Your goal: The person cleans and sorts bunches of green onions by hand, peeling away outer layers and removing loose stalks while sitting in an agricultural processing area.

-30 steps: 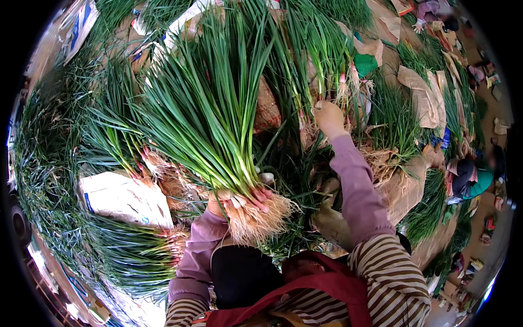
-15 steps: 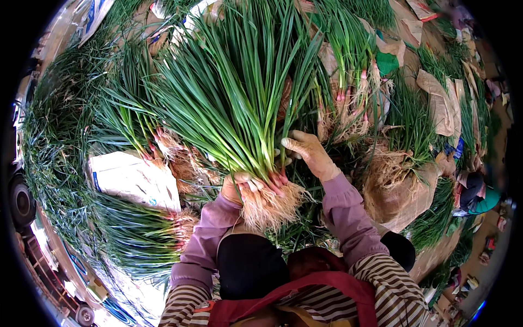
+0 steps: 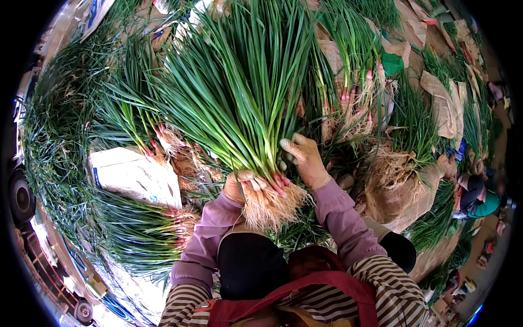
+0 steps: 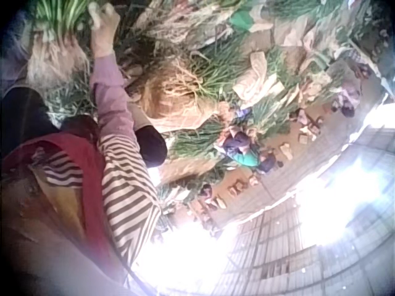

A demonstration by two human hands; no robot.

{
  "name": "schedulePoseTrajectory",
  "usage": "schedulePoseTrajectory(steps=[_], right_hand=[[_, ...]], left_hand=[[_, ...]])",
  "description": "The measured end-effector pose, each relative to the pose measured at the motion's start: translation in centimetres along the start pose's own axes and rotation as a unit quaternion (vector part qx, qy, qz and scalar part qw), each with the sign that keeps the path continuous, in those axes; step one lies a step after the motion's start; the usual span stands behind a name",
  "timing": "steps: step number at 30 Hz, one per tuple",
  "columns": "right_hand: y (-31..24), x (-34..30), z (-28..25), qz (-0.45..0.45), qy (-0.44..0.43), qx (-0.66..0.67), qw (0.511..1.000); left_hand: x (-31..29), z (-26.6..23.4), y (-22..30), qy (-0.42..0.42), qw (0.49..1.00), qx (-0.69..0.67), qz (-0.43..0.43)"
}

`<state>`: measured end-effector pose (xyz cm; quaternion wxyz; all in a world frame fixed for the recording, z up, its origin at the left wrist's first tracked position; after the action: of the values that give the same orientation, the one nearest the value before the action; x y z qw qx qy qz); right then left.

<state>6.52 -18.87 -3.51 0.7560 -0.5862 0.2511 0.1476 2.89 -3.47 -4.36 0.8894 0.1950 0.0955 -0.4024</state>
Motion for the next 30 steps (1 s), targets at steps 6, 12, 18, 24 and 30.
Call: schedulePoseTrajectory(steps=[6, 12, 18, 24, 30], right_hand=[[2.5, -1.9, -1.9, -0.111, 0.05, -0.209, 0.97], [3.3, -3.8, -3.2, 0.104, -0.029, -0.15, 0.983], [0.7, -3.4, 1.2, 0.155, -0.137, 0.026, 0.978], [0.9, -1.5, 1.7, 0.189, -0.012, 0.217, 0.958], [1.6, 0.8, 3.6, 0.257, -0.051, 0.199, 0.944]], left_hand=[[-0.1, 0.9, 0.2, 0.001, 0.995, -0.095, -0.013], [-0.3, 0.6, 0.2, 0.006, 0.998, -0.068, -0.01], [-0.5, 0.4, 0.1, -0.008, 0.994, -0.109, -0.019], [-0.2, 2.5, 0.5, 0.0, 0.996, -0.086, 0.013], [-0.7, -0.1, -0.2, -0.138, 0.982, -0.109, -0.073]])
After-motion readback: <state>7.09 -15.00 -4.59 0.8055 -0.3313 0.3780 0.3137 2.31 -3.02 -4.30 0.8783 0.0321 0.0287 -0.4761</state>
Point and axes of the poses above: each hand's wrist, its own x-axis towards the middle knuckle, its own z-axis out of the palm, y = z × x, the point moved 4 cm from there along x, towards the middle knuckle, and after that the axes turned 12 degrees about y, right-handed, at the moved point
